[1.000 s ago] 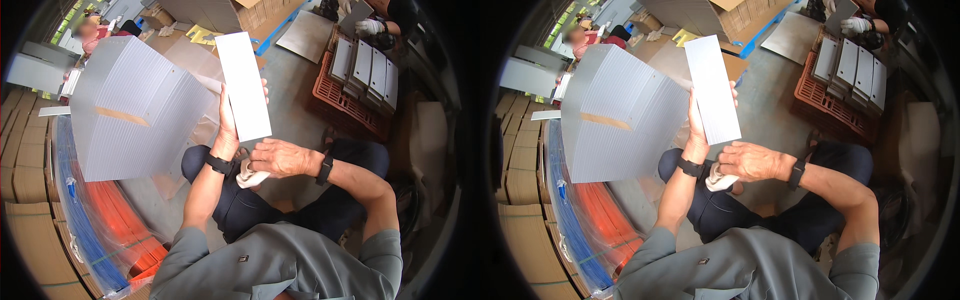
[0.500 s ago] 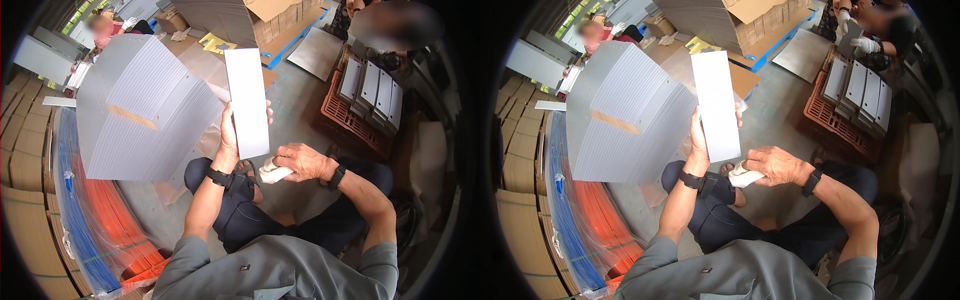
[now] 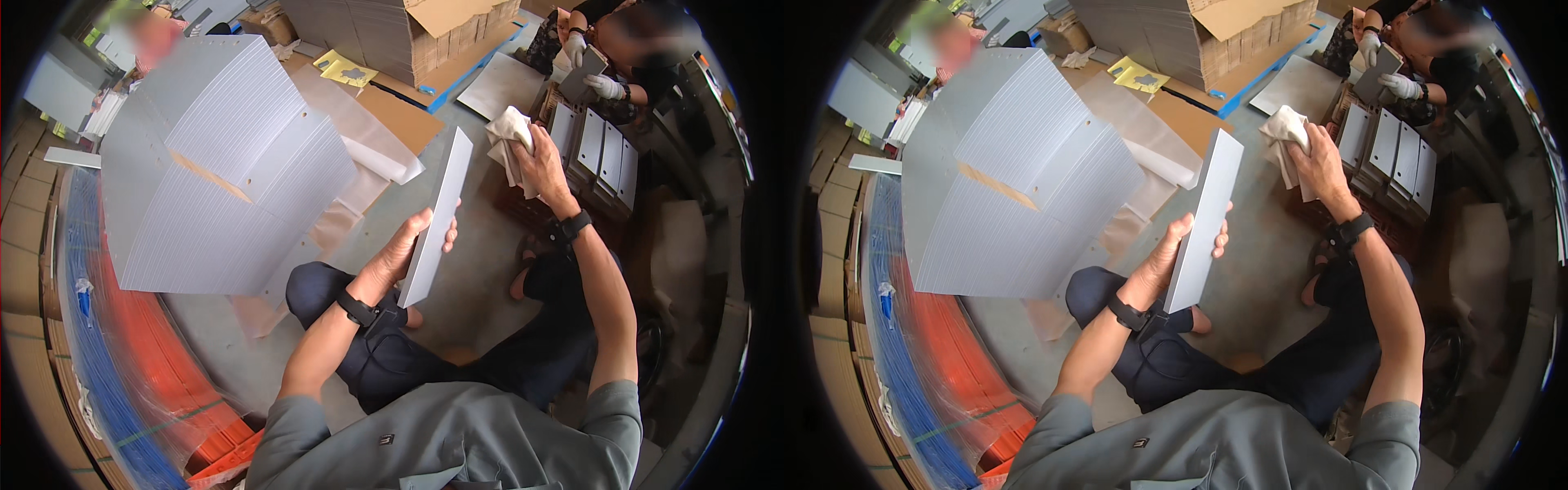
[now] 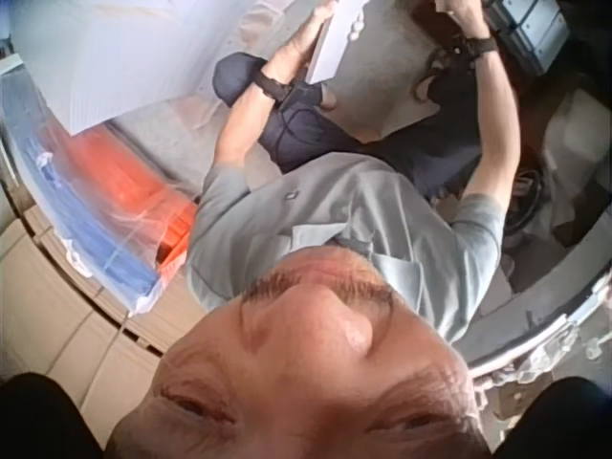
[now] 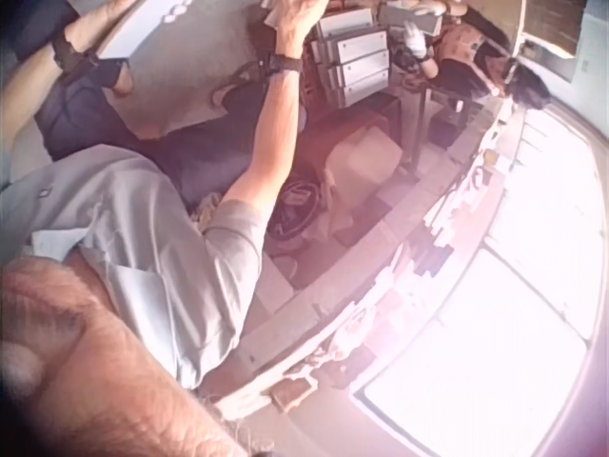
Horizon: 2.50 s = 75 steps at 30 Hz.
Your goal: The recorder is inspecting and cleaning grey furniture panels using a cloth and a sanding block on a factory floor.
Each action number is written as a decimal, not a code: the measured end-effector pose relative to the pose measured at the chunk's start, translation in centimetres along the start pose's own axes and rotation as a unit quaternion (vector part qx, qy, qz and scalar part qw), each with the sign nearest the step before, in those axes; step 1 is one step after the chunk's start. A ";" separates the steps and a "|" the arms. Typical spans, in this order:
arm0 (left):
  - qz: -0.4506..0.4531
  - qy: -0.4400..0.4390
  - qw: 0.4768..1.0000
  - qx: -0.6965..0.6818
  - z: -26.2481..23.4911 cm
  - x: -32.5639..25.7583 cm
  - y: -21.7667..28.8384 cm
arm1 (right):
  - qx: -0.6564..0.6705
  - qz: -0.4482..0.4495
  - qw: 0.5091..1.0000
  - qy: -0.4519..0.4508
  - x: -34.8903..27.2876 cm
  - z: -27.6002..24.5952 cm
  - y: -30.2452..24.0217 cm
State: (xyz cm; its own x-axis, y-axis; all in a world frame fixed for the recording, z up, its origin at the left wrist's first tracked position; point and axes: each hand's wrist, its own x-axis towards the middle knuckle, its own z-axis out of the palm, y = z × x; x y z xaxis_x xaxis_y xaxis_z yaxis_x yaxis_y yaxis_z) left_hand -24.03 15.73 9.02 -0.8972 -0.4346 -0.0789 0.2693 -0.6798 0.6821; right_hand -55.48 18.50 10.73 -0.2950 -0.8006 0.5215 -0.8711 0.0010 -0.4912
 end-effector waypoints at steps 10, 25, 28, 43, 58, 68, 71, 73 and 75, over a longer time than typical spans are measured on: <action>0.207 0.337 0.650 0.649 -3.8 -0.5 5.0 | 0.005 0.126 0.916 -0.380 6.4 0.1 -0.4; 0.038 0.407 0.586 0.700 -13.0 8.5 8.0 | 0.148 0.036 0.943 -0.296 13.7 35.3 12.0; 0.031 0.393 0.604 0.693 -14.5 10.7 8.7 | 0.138 0.142 0.957 -0.213 16.1 37.7 14.9; -0.003 0.377 0.737 0.562 -18.4 14.1 9.5 | 0.460 0.182 0.856 -0.151 18.4 37.3 16.0; -0.033 0.384 0.740 0.551 -18.2 12.1 8.7 | 0.631 0.274 0.703 -0.183 11.4 28.8 7.9; -0.019 0.379 0.754 0.536 -17.5 11.9 8.6 | 0.791 0.352 0.462 -0.192 10.3 30.3 7.0; -0.010 0.366 0.740 0.564 -17.4 12.0 8.5 | 0.795 0.369 0.448 -0.176 10.1 30.5 7.0; -0.015 0.360 0.733 0.577 -17.3 12.1 8.4 | 0.798 0.365 0.448 -0.171 9.9 30.4 7.2; -0.019 0.351 0.730 0.586 -17.4 12.1 8.2 | 0.726 0.338 0.585 -0.131 10.6 29.7 6.8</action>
State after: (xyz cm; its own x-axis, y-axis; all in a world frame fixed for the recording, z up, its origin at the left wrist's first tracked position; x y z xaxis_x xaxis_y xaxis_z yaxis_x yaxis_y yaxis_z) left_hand -26.55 -5.37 1.08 -0.3855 -0.9038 -0.1858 -0.6048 0.0954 0.7906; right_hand -52.86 -7.75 -7.77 -0.1436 -0.9758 -0.1648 0.7164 0.0124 -0.6976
